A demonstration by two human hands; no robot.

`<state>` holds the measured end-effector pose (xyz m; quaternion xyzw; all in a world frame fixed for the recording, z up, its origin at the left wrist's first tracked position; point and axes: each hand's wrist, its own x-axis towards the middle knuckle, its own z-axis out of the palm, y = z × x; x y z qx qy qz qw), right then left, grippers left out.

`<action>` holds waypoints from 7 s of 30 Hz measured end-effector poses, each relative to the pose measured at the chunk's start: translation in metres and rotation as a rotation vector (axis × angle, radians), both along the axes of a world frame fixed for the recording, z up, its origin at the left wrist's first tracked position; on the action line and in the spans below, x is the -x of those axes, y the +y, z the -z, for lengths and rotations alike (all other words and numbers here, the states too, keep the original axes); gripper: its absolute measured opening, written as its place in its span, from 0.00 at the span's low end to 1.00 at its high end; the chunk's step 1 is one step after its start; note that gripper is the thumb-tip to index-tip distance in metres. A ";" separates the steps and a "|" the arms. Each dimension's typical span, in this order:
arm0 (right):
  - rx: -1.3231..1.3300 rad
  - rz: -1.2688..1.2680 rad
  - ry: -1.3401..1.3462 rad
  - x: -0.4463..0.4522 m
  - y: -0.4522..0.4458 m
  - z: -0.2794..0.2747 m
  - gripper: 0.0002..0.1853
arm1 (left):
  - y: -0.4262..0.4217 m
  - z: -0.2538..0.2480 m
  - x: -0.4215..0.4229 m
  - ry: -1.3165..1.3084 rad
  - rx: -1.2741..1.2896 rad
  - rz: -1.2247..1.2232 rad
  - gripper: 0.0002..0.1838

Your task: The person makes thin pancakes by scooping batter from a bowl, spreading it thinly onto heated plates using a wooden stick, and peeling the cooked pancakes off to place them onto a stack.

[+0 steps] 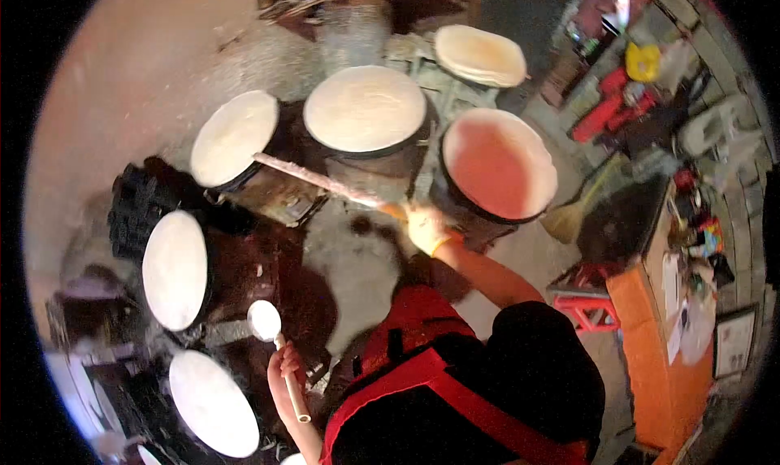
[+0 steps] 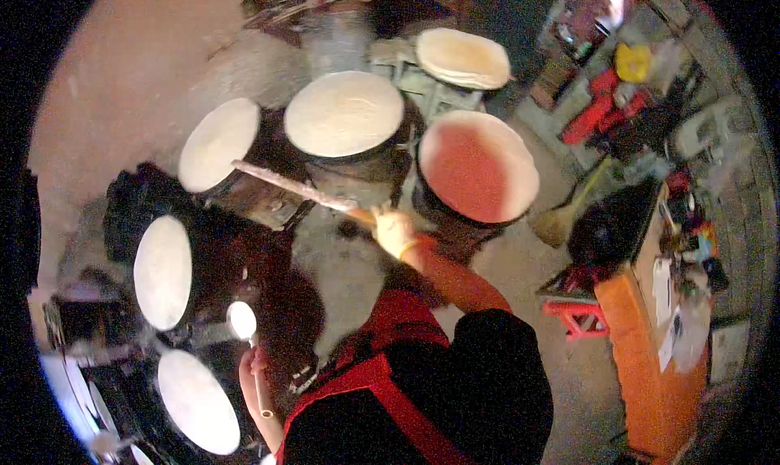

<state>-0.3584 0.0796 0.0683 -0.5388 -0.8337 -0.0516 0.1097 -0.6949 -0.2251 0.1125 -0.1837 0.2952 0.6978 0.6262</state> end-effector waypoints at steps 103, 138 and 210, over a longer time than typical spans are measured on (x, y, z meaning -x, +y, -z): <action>1.442 -0.150 1.473 -0.021 -0.182 -0.200 0.16 | -0.242 -0.220 -0.279 -0.024 0.076 -0.392 0.14; 0.699 -2.274 -0.660 -0.008 -0.901 -0.140 0.37 | -0.827 -0.051 -0.415 -0.161 -0.163 -2.095 0.09; 1.038 -0.002 1.888 -0.503 -0.396 -0.194 0.25 | -0.086 -0.278 -0.586 2.064 -0.060 0.631 0.12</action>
